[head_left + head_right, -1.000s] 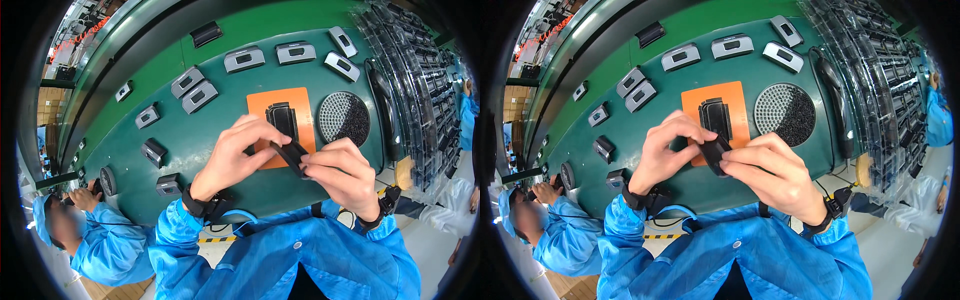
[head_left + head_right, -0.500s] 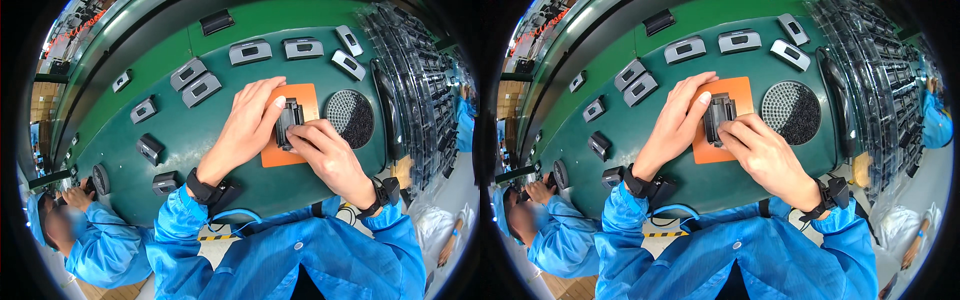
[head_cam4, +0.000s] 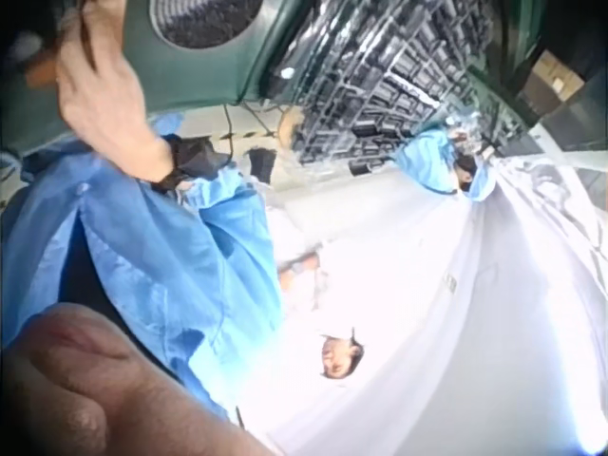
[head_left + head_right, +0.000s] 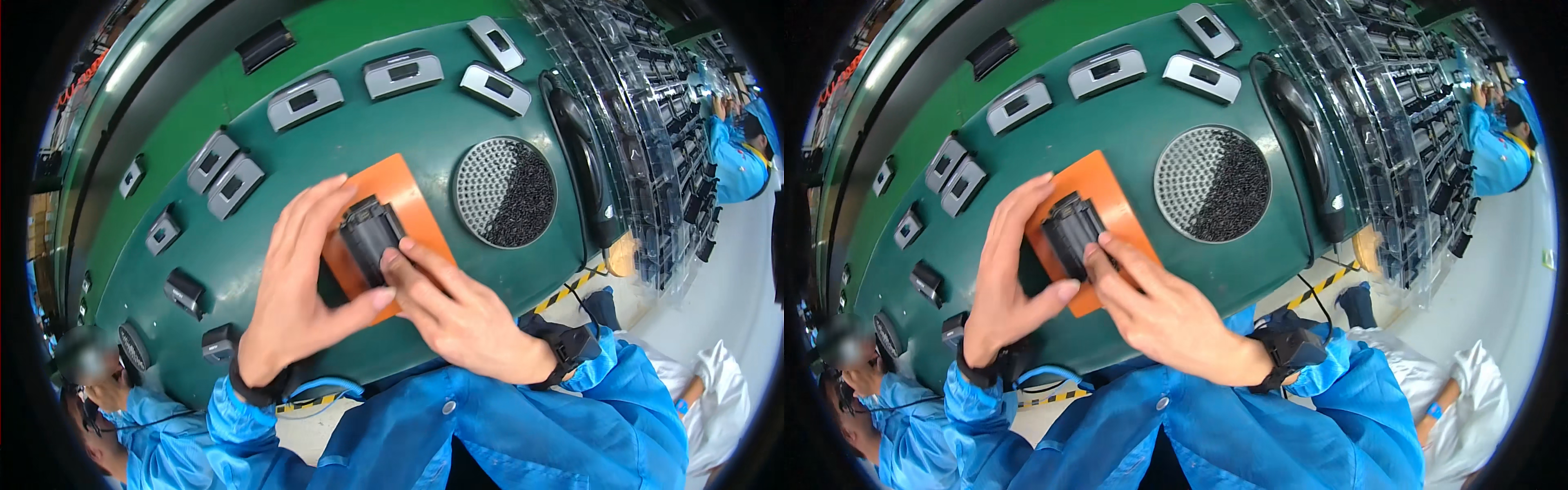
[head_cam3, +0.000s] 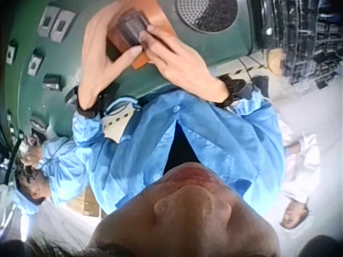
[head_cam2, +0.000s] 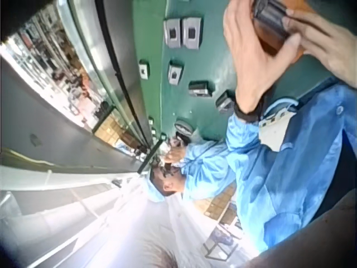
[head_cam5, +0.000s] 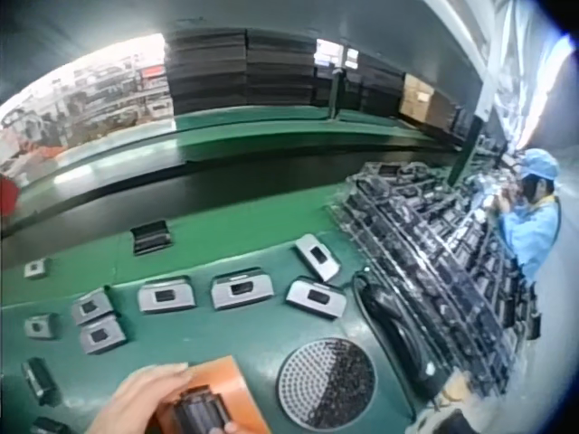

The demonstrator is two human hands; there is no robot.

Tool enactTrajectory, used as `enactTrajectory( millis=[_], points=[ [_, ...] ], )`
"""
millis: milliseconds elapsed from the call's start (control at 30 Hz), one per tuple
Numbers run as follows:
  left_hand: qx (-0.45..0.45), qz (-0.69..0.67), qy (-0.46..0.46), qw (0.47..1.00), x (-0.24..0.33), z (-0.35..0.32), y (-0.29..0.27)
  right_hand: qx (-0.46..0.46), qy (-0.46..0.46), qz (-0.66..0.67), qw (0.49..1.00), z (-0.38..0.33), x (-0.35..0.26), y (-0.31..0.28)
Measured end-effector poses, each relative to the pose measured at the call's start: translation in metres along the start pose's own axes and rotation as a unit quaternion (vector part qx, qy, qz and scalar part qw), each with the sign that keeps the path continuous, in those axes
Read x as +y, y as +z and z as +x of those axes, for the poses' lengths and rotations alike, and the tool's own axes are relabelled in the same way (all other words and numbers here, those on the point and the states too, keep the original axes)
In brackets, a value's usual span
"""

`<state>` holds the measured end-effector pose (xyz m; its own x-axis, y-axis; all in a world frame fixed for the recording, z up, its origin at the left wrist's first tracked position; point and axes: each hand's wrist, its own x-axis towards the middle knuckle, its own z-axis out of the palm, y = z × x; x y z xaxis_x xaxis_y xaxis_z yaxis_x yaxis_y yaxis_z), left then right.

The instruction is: Assembling small plastic electronic housings by inserting components and securing them with an electric screwdriver.

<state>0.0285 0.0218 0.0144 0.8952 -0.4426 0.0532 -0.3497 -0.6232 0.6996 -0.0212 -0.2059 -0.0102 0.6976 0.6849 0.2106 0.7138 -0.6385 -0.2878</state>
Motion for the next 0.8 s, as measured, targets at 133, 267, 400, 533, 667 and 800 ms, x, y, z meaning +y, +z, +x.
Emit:
enactTrajectory(
  millis=[133,267,400,533,667,800],
  points=[
    [-0.044,0.264,0.056,0.962,0.03,-0.013,0.001,0.007,0.024,0.024,0.999,-0.002,0.007,0.002],
    [-0.075,0.354,0.047,0.931,0.035,-0.036,0.021,-0.008,0.01,0.097,0.995,0.001,0.023,-0.017],
    [-0.063,0.315,0.036,0.946,0.035,-0.027,0.025,0.143,0.212,0.089,0.963,-0.018,0.067,-0.077],
    [-0.055,0.314,0.044,0.947,0.035,-0.024,0.026,0.104,0.4,-0.163,0.896,-0.043,0.101,-0.065],
    [-0.057,0.303,0.02,0.951,0.039,-0.025,0.025,0.125,0.451,-0.136,0.873,-0.053,0.127,-0.038],
    [-0.059,0.252,0.016,0.966,0.037,-0.027,0.026,0.105,0.472,-0.112,0.868,-0.042,0.112,-0.039]
  ],
)
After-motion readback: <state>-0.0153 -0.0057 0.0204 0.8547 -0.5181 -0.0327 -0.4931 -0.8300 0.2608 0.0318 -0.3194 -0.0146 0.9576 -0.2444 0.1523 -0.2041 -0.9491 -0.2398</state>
